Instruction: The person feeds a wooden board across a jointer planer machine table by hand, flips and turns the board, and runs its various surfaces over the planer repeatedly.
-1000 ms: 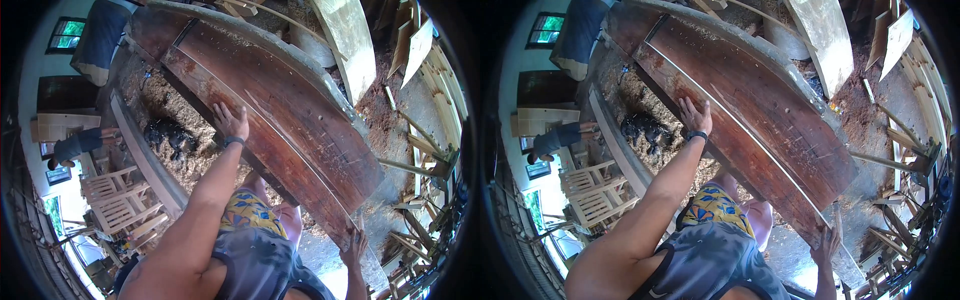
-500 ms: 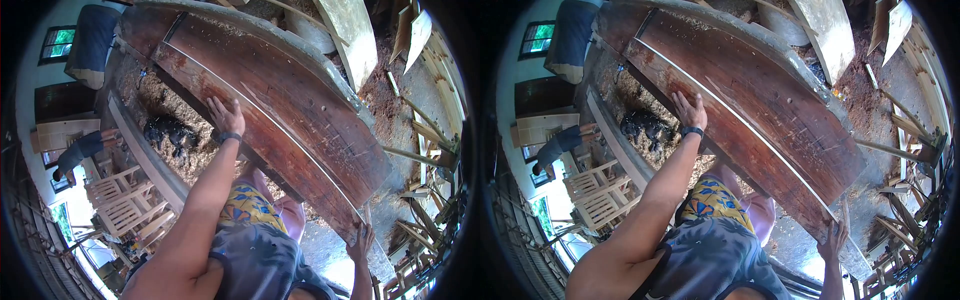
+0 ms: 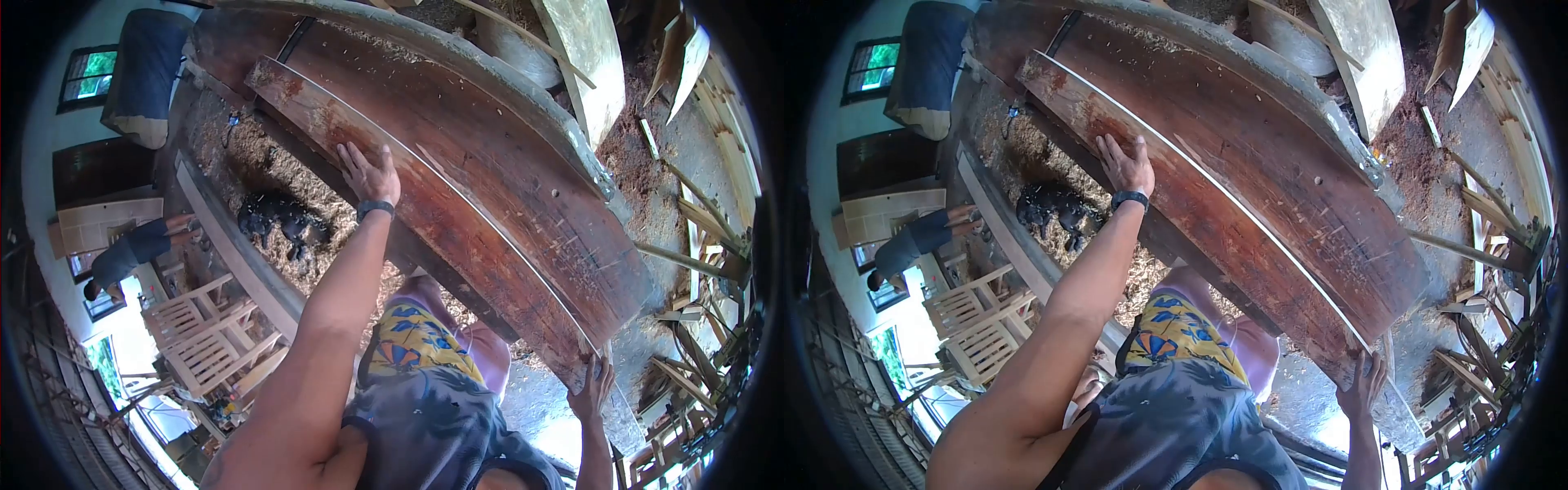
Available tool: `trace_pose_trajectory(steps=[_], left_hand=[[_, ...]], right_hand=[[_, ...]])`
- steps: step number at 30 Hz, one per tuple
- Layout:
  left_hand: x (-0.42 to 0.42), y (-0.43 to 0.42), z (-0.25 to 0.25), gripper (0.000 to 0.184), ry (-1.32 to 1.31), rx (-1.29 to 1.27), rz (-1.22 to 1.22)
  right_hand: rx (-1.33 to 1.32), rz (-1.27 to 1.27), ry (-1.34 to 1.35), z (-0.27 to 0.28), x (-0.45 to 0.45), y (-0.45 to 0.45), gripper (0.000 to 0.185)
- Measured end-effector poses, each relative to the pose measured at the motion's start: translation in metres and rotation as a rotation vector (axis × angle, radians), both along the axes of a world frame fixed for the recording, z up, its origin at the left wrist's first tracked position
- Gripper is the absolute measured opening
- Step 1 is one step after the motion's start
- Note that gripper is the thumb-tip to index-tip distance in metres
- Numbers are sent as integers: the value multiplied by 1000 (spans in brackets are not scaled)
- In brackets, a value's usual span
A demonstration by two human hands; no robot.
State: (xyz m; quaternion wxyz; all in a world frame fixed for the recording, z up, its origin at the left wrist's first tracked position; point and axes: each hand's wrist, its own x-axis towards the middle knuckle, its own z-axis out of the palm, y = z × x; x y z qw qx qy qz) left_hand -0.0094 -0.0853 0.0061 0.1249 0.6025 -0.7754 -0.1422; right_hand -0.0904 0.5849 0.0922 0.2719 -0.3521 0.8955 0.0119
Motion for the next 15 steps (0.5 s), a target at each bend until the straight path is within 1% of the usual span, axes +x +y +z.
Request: trace_pose_trajectory(steps=[6,15], left_hand=[[-1,-24,0,90,13,6,2],[-1,-66,-5,86,-24,-56,0]], right_hand=[[28,-8,-1,-3,4,-16,109],[-34,-5,20,-6,11,-52,110]])
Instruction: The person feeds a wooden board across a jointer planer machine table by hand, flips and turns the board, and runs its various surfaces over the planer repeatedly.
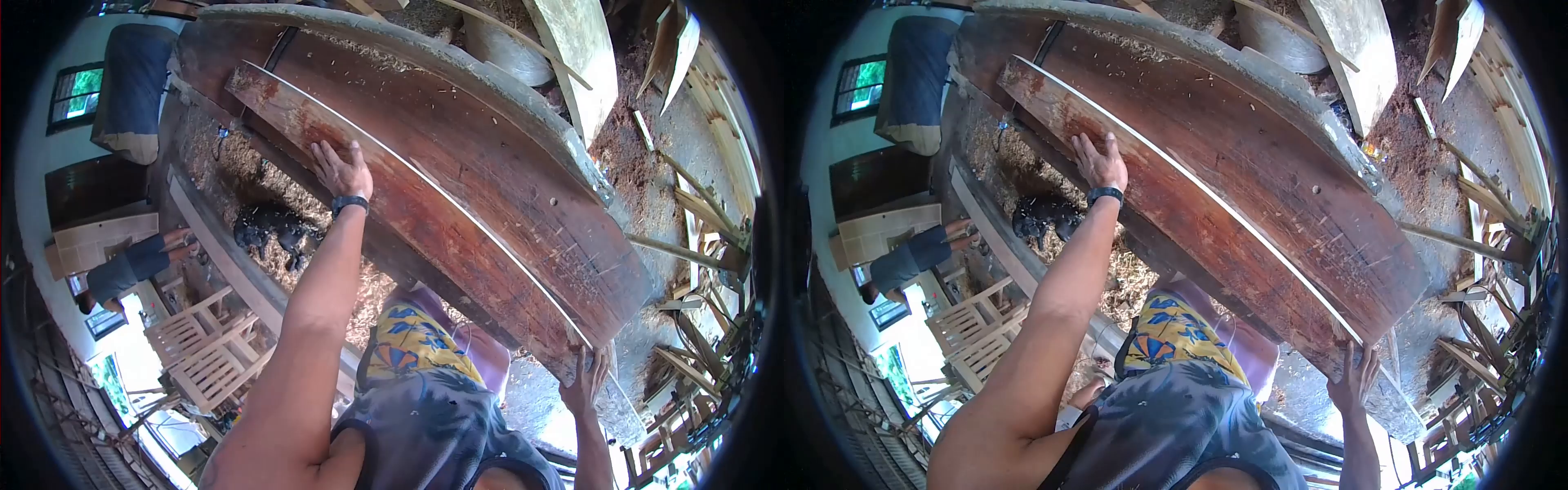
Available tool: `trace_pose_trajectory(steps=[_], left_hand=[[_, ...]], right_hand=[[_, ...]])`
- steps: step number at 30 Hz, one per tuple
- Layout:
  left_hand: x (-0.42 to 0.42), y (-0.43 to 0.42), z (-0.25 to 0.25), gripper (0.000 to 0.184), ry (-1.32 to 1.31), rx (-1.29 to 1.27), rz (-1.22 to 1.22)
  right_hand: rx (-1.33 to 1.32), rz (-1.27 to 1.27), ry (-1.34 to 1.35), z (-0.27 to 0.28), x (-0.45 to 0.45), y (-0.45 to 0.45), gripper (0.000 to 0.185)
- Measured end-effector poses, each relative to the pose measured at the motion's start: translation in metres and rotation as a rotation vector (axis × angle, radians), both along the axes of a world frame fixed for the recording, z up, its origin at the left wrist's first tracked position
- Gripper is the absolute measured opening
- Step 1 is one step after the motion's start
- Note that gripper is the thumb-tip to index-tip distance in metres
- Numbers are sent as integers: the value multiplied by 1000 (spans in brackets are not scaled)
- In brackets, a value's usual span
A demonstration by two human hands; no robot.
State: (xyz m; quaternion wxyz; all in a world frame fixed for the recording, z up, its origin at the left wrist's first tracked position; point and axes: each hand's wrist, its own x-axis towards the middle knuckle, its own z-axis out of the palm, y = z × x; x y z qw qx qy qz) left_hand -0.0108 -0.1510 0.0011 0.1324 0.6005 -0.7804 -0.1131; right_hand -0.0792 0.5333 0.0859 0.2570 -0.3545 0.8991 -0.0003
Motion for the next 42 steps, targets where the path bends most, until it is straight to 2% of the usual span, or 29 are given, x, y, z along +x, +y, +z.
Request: trace_pose_trajectory(steps=[9,12,25,42], left_hand=[[-1,-45,-4,84,18,5,2],[-2,-57,-1,83,10,14,7],[-4,-123,-5,80,2,-20,21],[-3,-210,-10,74,-111,-67,49]], right_hand=[[-53,-11,7,1,5,-39,99],[-79,-8,19,2,6,-53,105],[-146,18,29,9,5,-122,97],[-188,56,1,-3,10,-190,100]])
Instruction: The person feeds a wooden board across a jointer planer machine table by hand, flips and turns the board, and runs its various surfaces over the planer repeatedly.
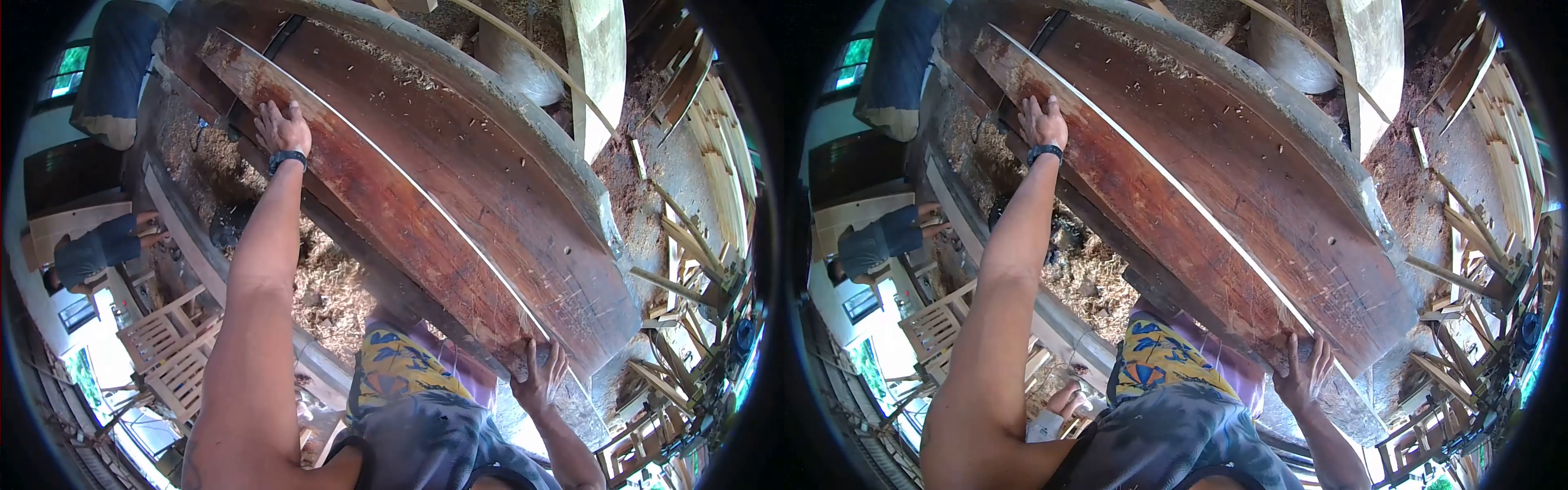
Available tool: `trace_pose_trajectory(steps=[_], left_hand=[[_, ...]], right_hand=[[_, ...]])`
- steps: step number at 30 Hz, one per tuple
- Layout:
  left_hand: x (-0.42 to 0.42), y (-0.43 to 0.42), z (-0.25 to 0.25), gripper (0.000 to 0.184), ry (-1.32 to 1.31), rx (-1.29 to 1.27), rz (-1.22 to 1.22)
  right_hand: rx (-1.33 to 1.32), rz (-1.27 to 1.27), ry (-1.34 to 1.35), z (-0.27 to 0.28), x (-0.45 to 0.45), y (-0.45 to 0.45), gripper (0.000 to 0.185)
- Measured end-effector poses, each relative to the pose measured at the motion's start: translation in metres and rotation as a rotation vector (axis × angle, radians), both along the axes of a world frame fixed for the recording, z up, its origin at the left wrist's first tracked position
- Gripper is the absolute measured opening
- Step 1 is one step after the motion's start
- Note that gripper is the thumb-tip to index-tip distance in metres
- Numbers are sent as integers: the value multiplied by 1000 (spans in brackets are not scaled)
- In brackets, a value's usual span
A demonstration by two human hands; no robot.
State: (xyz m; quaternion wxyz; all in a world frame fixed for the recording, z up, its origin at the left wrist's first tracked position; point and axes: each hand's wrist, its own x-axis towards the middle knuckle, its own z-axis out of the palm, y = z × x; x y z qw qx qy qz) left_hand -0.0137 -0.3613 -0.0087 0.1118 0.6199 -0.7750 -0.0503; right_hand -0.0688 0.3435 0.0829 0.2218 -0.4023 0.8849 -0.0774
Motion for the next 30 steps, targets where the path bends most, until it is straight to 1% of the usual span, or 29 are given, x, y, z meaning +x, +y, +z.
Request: trace_pose_trajectory(steps=[3,8,11,12,14,17,18,21,22,25,26,29,30], left_hand=[[1,-19,0,72,-16,-14,2],[5,-54,-1,71,-35,-33,-17],[5,-83,-6,71,-33,-45,-20],[5,-93,-6,71,-36,-48,-20],[8,-115,-8,71,-52,-55,-18],[13,-167,-25,70,-23,-94,-34],[11,-169,-17,71,-34,-93,-27],[17,-222,-30,73,25,-127,-75],[15,-235,-27,74,60,-130,-91],[13,-270,-14,81,-11,-70,-93],[7,-281,-16,76,-6,-31,-18],[5,-317,-4,66,-32,-208,-100],[3,-321,10,61,-24,-177,-121]], right_hand=[[-38,-4,-16,-2,0,-18,98],[-46,42,-22,-3,-1,-56,87],[-98,106,-39,-6,-6,-77,81],[-73,123,-35,-7,-6,-84,75],[-82,152,-15,-14,-4,-103,75],[-69,191,-24,-19,-5,-136,76],[-69,196,-10,-20,-3,-147,77],[-63,212,16,-22,4,-183,75],[-73,221,27,-23,5,-196,75],[-109,269,73,-28,11,-240,71],[-126,280,90,-30,12,-255,70],[-140,278,102,-31,18,-301,68],[-125,278,106,-30,20,-316,68]])
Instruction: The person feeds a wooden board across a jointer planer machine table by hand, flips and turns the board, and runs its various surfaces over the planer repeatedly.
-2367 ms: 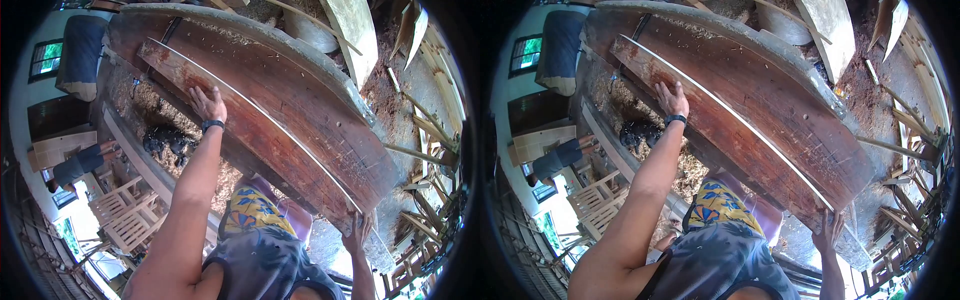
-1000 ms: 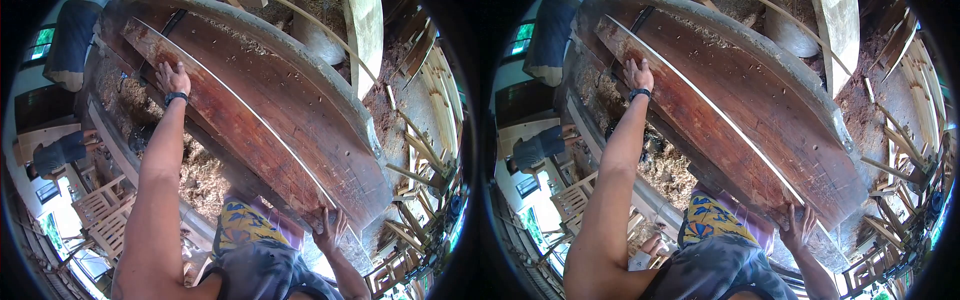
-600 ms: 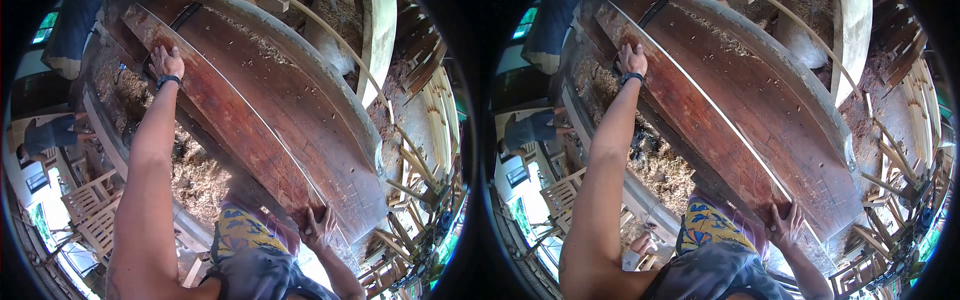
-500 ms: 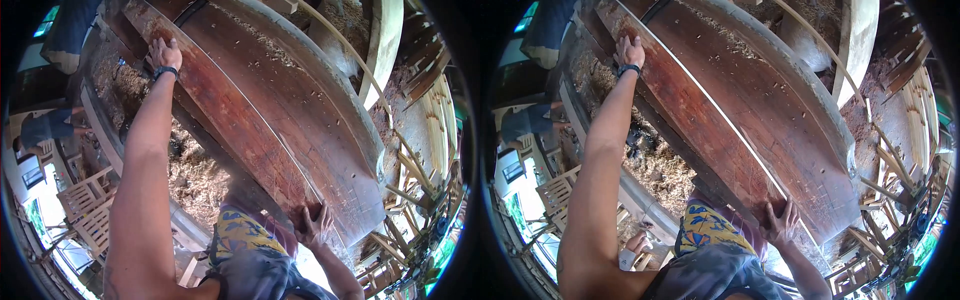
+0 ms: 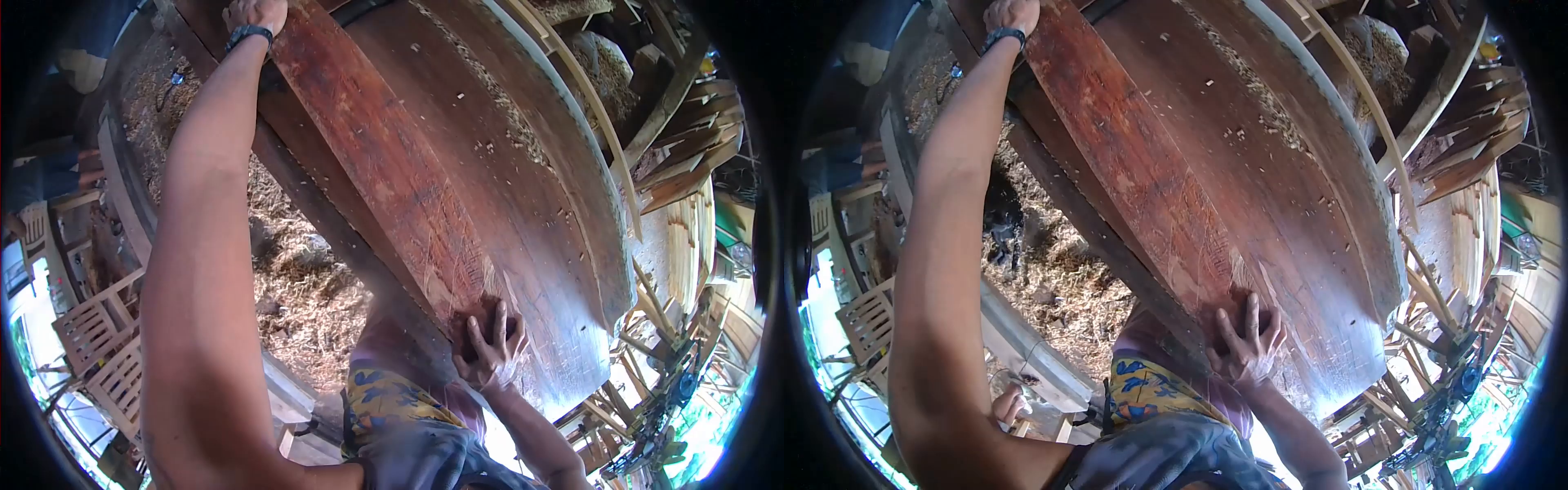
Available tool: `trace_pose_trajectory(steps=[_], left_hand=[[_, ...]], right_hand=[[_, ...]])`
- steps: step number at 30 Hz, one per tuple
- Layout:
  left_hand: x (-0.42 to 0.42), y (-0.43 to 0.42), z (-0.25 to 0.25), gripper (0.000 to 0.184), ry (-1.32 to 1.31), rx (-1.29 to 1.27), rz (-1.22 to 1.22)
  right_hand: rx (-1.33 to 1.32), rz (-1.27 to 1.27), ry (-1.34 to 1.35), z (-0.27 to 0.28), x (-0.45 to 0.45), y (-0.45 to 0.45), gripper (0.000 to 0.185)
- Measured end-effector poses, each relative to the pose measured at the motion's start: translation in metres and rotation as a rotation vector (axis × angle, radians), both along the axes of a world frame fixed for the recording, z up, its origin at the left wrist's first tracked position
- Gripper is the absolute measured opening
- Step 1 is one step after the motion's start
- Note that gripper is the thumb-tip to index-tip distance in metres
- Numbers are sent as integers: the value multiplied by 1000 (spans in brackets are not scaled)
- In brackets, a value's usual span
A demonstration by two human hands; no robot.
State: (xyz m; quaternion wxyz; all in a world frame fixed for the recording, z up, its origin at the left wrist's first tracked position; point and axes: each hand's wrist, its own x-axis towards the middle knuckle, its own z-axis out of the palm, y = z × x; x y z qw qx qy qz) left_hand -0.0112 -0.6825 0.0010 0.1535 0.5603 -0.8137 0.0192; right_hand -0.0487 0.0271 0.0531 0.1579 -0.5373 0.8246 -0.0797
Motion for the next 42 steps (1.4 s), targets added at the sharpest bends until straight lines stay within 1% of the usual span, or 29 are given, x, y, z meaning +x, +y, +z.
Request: trace_pose_trajectory(steps=[3,4,9,11,13,14,15,16,17,18,19,20,21,22,24,25,26,27,29,30,32,34,35,37,40,42], left_hand=[[-4,-24,3,59,-57,-18,-34],[1,-14,32,63,-123,111,-46],[-7,13,0,73,-6,85,-49],[-2,60,30,85,-90,253,-109],[4,105,-21,93,62,-116,-270],[6,144,-19,97,99,-94,-317],[9,197,-9,101,136,-74,-364],[13,247,5,102,143,54,-393],[17,297,14,103,119,141,-395],[18,345,20,102,161,184,-389],[16,389,22,102,91,210,-361],[15,420,20,101,19,242,-330],[14,431,15,100,36,243,-289],[9,438,14,100,55,244,-251],[4,447,15,96,77,244,-204],[5,448,12,90,141,213,-212],[8,447,8,87,168,208,-217],[9,445,6,84,196,200,-226],[10,444,2,82,199,153,-237],[11,444,0,81,205,133,-242],[12,440,-4,80,183,115,-253],[14,441,-5,79,164,102,-255],[15,440,-5,78,154,94,-259],[12,439,-6,77,140,87,-266],[13,439,-3,74,127,93,-262],[13,436,-3,74,132,95,-260]], right_hand=[[13,0,29,-2,2,-35,70],[9,1,25,2,10,-41,71],[-14,5,27,-4,3,-47,74],[-22,15,48,-1,10,-45,74],[-26,35,106,-1,8,-46,74],[-67,5,81,-8,8,-43,77],[-53,-7,79,-8,9,-44,77],[-38,-21,74,-6,11,-46,77],[-25,-36,72,-4,12,-46,77],[-47,-62,17,-4,12,-47,74],[-69,-59,20,-4,11,-48,74],[-86,-57,20,-3,11,-47,74],[-102,-55,21,0,11,-47,73],[9,-67,-21,9,11,-47,76],[-19,-39,-90,16,6,-43,82],[-31,-24,-122,18,1,-37,85],[-114,32,-141,14,-7,-23,95],[-82,-3,-177,19,-13,-5,97],[-9,-79,-254,41,-18,48,102],[22,-105,-274,49,-23,81,108],[124,-188,-250,56,-27,158,114],[169,-183,-261,57,-20,235,113],[190,-162,-245,57,-11,264,109],[229,-120,-219,48,7,301,102],[308,-183,-99,23,18,298,95],[264,-221,-158,34,16,286,95]])
